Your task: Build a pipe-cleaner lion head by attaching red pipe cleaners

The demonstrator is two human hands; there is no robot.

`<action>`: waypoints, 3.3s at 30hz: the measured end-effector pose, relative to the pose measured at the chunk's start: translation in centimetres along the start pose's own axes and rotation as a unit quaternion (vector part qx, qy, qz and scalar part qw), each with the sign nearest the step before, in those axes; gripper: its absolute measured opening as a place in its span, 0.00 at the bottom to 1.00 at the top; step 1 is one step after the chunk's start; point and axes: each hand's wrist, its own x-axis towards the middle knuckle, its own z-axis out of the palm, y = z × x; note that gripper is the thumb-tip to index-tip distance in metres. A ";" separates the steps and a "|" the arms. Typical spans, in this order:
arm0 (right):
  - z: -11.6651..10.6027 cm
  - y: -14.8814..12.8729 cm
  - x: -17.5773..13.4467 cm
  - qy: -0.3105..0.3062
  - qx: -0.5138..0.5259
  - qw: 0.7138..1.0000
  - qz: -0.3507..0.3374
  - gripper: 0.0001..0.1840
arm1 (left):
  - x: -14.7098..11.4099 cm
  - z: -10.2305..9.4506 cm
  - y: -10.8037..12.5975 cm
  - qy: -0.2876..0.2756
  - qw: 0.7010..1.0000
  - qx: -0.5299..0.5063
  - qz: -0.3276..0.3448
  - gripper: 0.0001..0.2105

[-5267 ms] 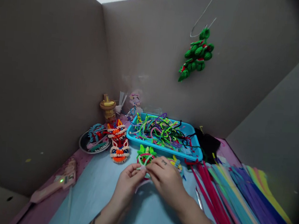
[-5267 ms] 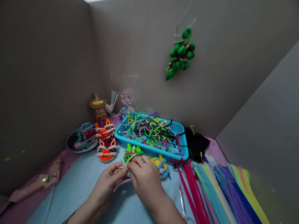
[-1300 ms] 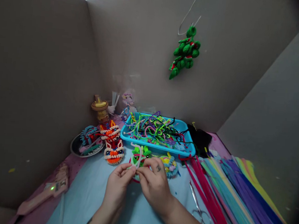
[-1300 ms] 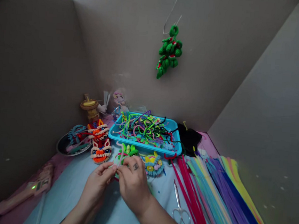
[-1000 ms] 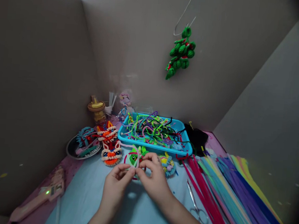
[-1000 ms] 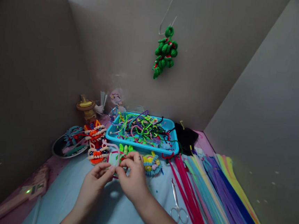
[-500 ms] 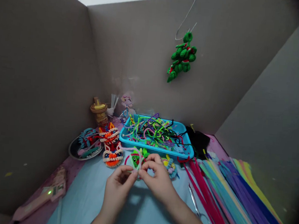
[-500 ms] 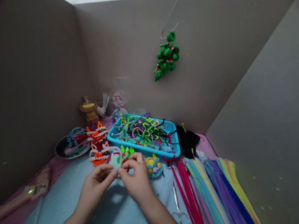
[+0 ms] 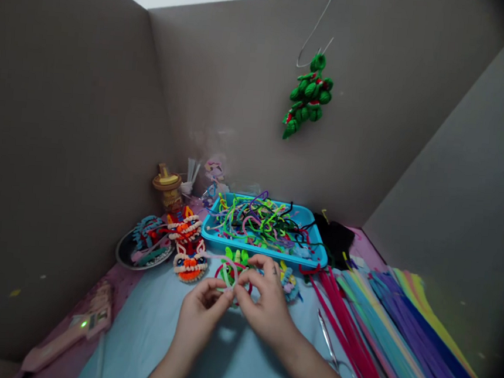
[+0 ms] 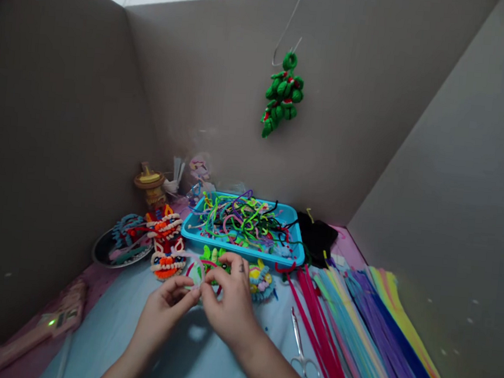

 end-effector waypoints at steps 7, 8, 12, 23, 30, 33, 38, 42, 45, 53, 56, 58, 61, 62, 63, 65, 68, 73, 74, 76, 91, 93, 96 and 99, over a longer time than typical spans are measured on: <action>-0.4 0.6 0.5 -0.048 0.045 0.997 0.033 0.07 | 0.2 -0.2 -0.2 -0.045 0.998 -0.012 -0.041 0.20; -0.5 0.6 0.6 -0.056 0.048 0.996 0.042 0.07 | 0.2 -0.2 -0.2 -0.048 0.998 -0.010 -0.042 0.20; -1.0 0.9 1.1 -0.102 0.053 0.990 0.077 0.04 | 0.3 -0.3 0.0 -0.062 0.998 -0.006 -0.032 0.21; -0.6 2.1 1.4 -0.099 0.117 0.983 0.101 0.12 | 0.4 -1.1 -0.3 0.061 0.991 0.063 0.097 0.14; 0.2 1.9 1.0 -0.083 0.111 0.987 0.076 0.11 | -0.1 -0.4 -0.4 0.004 0.998 0.034 0.043 0.20; 0.5 1.6 0.7 -0.094 0.126 0.985 0.073 0.10 | -0.1 -0.1 0.0 0.013 0.999 -0.029 0.009 0.21; 0.7 1.3 0.4 -0.082 0.142 0.983 0.088 0.09 | -0.1 0.0 0.3 0.023 0.998 -0.053 -0.016 0.18; 0.9 1.3 0.3 -0.058 0.158 0.980 0.104 0.09 | -0.2 0.0 0.2 0.027 0.999 -0.027 -0.015 0.16; 1.1 1.4 0.2 -0.060 0.170 0.977 0.118 0.09 | -0.2 0.0 0.1 0.023 1.000 -0.012 -0.015 0.16; 1.7 0.9 -0.2 -0.081 0.183 0.975 0.099 0.09 | -0.2 -0.2 -1.0 0.041 0.998 0.038 0.042 0.15; 1.8 0.6 -0.2 -0.070 0.189 0.974 0.108 0.10 | -0.1 -0.3 -1.1 0.045 0.998 0.029 0.033 0.17; 1.8 0.7 -0.1 -0.061 0.185 0.974 0.113 0.11 | -0.1 -0.2 -0.7 0.045 0.999 0.011 0.015 0.18; 1.5 1.3 0.3 -0.033 0.162 0.981 0.100 0.09 | 0.0 -0.1 -0.1 0.043 0.999 -0.005 -0.013 0.20; 1.2 1.6 0.4 -0.019 0.152 0.984 0.095 0.07 | 0.0 -0.1 0.0 0.038 0.999 -0.006 -0.019 0.20; 0.8 1.9 0.7 -0.006 0.141 0.986 0.090 0.05 | 0.0 0.0 0.1 0.029 0.999 -0.006 -0.025 0.21; -0.3 2.5 1.2 0.006 0.127 0.988 0.083 0.04 | 0.0 0.0 0.0 0.000 0.999 -0.009 -0.038 0.21; -2.1 3.1 1.9 -0.042 0.084 0.996 0.006 0.11 | -0.1 0.0 -0.5 -0.055 0.996 -0.022 -0.069 0.21; -3.4 3.9 2.4 -0.095 -0.025 0.991 -0.089 0.14 | -0.5 0.1 -0.9 -0.124 0.984 -0.056 -0.118 0.20; -3.4 4.0 2.5 -0.092 -0.032 0.991 -0.093 0.13 | -0.5 0.1 -0.9 -0.132 0.982 -0.059 -0.123 0.19; -3.3 4.0 2.4 -0.086 -0.026 0.991 -0.100 0.13 | -0.5 0.1 -0.8 -0.127 0.982 -0.061 -0.127 0.19; -4.5 -0.2 1.5 -0.067 0.070 0.984 -0.146 0.10 | -0.1 -0.2 0.2 -0.011 0.997 -0.055 -0.061 0.23; -4.6 -0.5 1.4 -0.084 0.084 0.983 -0.138 0.10 | -0.2 -0.2 0.2 -0.010 0.998 -0.046 -0.050 0.22; -4.5 -0.5 1.5 -0.101 0.115 0.987 -0.050 0.08 | -0.3 -0.3 0.1 -0.007 0.999 -0.030 -0.032 0.21; -4.0 -0.2 1.8 -0.108 0.183 0.973 0.093 0.04 | -0.3 -0.3 -0.2 -0.006 1.000 -0.011 0.000 0.19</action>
